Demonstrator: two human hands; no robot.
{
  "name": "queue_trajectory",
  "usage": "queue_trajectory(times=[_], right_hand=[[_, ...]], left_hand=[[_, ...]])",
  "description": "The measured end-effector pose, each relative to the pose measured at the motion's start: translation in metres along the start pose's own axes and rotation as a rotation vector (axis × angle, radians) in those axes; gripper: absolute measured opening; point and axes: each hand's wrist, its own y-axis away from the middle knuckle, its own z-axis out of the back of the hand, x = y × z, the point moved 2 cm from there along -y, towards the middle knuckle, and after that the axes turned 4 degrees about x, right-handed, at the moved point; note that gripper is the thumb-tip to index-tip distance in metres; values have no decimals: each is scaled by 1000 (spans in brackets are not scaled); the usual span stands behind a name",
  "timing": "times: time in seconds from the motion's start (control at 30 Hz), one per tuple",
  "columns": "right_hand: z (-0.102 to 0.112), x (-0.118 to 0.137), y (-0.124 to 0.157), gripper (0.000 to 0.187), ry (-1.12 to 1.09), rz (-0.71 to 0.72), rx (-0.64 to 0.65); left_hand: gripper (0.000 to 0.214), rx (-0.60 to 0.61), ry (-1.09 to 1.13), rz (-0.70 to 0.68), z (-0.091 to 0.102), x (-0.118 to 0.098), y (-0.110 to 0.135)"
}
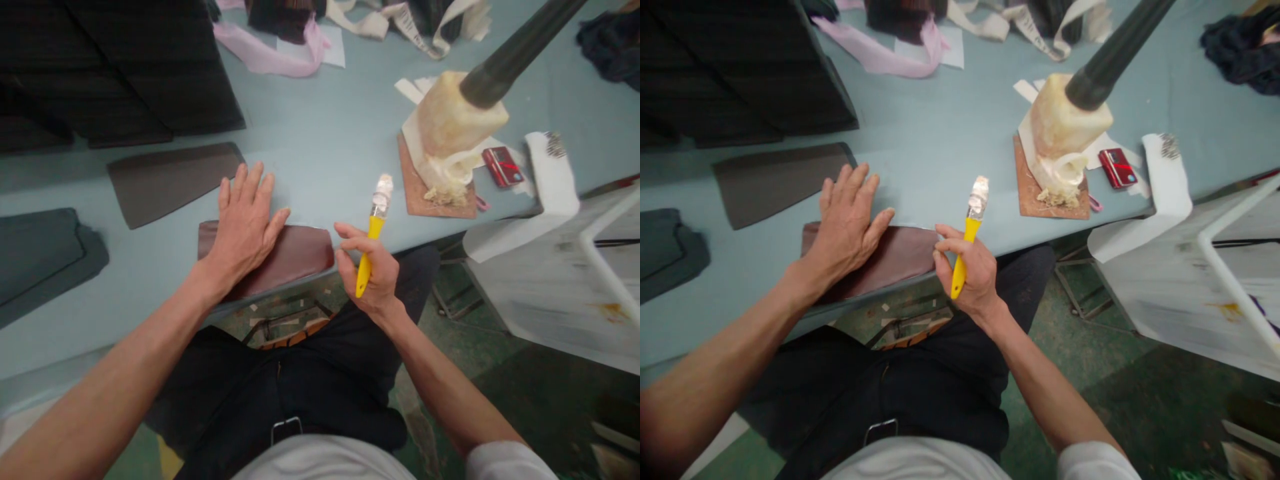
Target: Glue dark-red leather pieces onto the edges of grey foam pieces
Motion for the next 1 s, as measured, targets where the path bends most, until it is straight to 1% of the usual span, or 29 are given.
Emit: queue_trajectory(times=[0.03, 0.1, 0.17, 0.2, 0.23, 0.27, 0.3, 0.4, 0.5, 0.6, 0.7, 0.83, 0.9, 1.0], right_hand=[[4, -4, 0, 17, 18, -19, -18], [12, -11, 2, 16, 46, -61, -51], [17, -19, 6, 15, 70, -101, -67], [20, -22, 9, 14, 76, -118, -68], [21, -24, 12, 13, 81, -132, -64], [23, -27, 15, 13, 81, -146, -60], [24, -29, 18, 12, 77, -158, -57], [28, -33, 23, 10, 64, -200, -52], [32, -35, 24, 7, 79, -233, -51], [32, -36, 21, 6, 101, -252, -33], [28, -37, 19, 5, 108, -267, -2], [23, -42, 19, 6, 121, -274, -19], [21, -44, 19, 7, 120, -275, -37], [19, -45, 20, 8, 118, -266, -56]], left_hand=[[63, -12, 34, -72, 3, -5, 3], [50, 19, 130, -294, 8, -16, 11], [41, 103, 210, -521, 7, -27, 20], [40, 148, 224, -599, 4, -30, 23], [40, 186, 215, -647, 1, -33, 25], [41, 221, 189, -664, -3, -35, 25], [44, 254, 153, -652, -7, -35, 25], [56, 325, 35, -522, -15, -36, 23], [64, 370, -50, -434, -17, -38, 22], [66, 399, -72, -407, -15, -41, 20], [67, 404, -41, -382, -14, -41, 16], [68, 342, -3, -419, -10, -40, 16], [65, 300, -15, -477, -8, -41, 22], [60, 279, -76, -548, -10, -44, 37]])
